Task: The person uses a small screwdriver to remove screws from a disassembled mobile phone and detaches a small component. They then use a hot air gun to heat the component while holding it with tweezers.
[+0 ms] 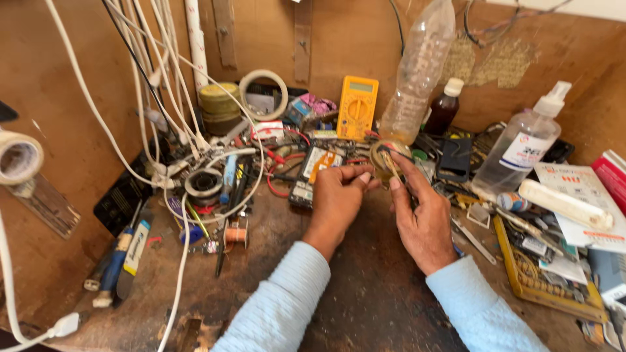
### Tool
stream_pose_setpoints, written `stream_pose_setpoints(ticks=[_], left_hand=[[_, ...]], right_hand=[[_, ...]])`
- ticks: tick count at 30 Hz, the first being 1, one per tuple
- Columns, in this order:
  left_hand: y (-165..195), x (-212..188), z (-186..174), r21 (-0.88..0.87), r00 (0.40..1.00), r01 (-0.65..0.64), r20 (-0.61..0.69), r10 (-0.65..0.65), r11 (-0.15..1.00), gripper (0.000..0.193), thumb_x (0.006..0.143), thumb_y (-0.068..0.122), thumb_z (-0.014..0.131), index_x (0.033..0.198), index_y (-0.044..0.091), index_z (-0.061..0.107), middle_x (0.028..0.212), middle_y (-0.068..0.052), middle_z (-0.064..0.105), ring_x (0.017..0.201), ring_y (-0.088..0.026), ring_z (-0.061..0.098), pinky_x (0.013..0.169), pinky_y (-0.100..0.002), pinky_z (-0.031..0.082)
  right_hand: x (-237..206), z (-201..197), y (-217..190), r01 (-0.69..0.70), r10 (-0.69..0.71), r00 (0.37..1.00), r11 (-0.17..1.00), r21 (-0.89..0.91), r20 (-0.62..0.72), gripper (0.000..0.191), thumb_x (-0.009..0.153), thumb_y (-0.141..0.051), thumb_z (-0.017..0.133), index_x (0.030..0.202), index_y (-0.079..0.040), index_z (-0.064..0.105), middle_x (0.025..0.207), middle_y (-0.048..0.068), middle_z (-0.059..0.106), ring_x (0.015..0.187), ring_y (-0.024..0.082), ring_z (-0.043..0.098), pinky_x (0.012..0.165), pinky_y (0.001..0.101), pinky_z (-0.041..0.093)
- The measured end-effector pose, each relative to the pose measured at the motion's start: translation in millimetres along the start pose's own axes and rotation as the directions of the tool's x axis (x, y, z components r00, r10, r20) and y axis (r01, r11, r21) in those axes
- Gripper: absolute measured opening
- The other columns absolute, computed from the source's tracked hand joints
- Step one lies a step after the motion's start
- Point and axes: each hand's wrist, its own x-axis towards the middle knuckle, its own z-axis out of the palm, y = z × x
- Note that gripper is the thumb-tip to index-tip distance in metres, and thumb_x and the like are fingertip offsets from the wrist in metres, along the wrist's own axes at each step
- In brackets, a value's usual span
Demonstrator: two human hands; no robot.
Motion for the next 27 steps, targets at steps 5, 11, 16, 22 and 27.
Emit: stream_pose_setpoints(ticks=[5,11,16,22,27], left_hand=[[14,-6,4,0.088,0.995,0.025,-0.103,-0.015,0.996,0.023,0.096,0.002,0.063,0.116,-0.006,0.069,0.091,-0.013,0.076,0.071,-0.019,0.074,0.061,-0.029,0.063],[19,-10,3,0.243,0.986,-0.054,-0.142,0.091,0.968,0.016,0.093,-0.008,0.061,0.107,-0.004,0.067,0.088,-0.012,0.076,0.075,-0.015,0.075,0.063,-0.027,0.064],[12,-8,1,0.241,0.982,-0.082,-0.145,0.12,0.967,0.009,0.093,-0.01,0.059,0.098,-0.005,0.064,0.089,-0.013,0.075,0.077,-0.015,0.077,0.067,-0.027,0.066],[12,-8,1,0.244,0.968,-0.164,-0.148,0.203,0.956,0.012,0.091,-0.012,0.06,0.096,-0.006,0.068,0.09,-0.012,0.077,0.08,-0.016,0.077,0.071,-0.027,0.065],[20,-13,5,0.261,0.98,-0.108,-0.135,0.147,0.959,0.011,0.091,-0.01,0.061,0.097,-0.004,0.068,0.09,-0.011,0.077,0.08,-0.016,0.077,0.071,-0.027,0.065]], right_hand=[[1,0,-2,0.002,-0.002,1.0,1.0,-0.001,-0.009,0.043,0.102,-0.021,0.056,0.145,-0.019,0.058,0.074,0.005,0.065,0.057,0.011,0.056,0.054,0.0306,0.048],[0,2,-3,-0.101,0.1,0.994,0.995,0.025,0.051,0.045,0.1,-0.021,0.056,0.145,-0.023,0.058,0.067,0.006,0.062,0.055,0.012,0.058,0.054,0.0317,0.05],[-1,4,2,-0.121,0.12,0.988,0.993,0.004,0.094,0.046,0.099,-0.021,0.057,0.145,-0.023,0.058,0.069,0.008,0.068,0.053,0.013,0.059,0.056,0.0325,0.052],[-2,7,2,0.152,-0.152,0.987,0.988,0.011,0.046,0.041,0.097,-0.015,0.06,0.137,-0.015,0.064,0.092,0.022,0.074,0.077,0.017,0.074,0.065,0.035,0.056],[2,8,-3,-0.18,0.188,0.98,0.976,-0.124,0.058,0.043,0.096,-0.019,0.063,0.139,-0.024,0.063,0.07,0.024,0.07,0.052,0.034,0.066,0.056,0.0399,0.053]])
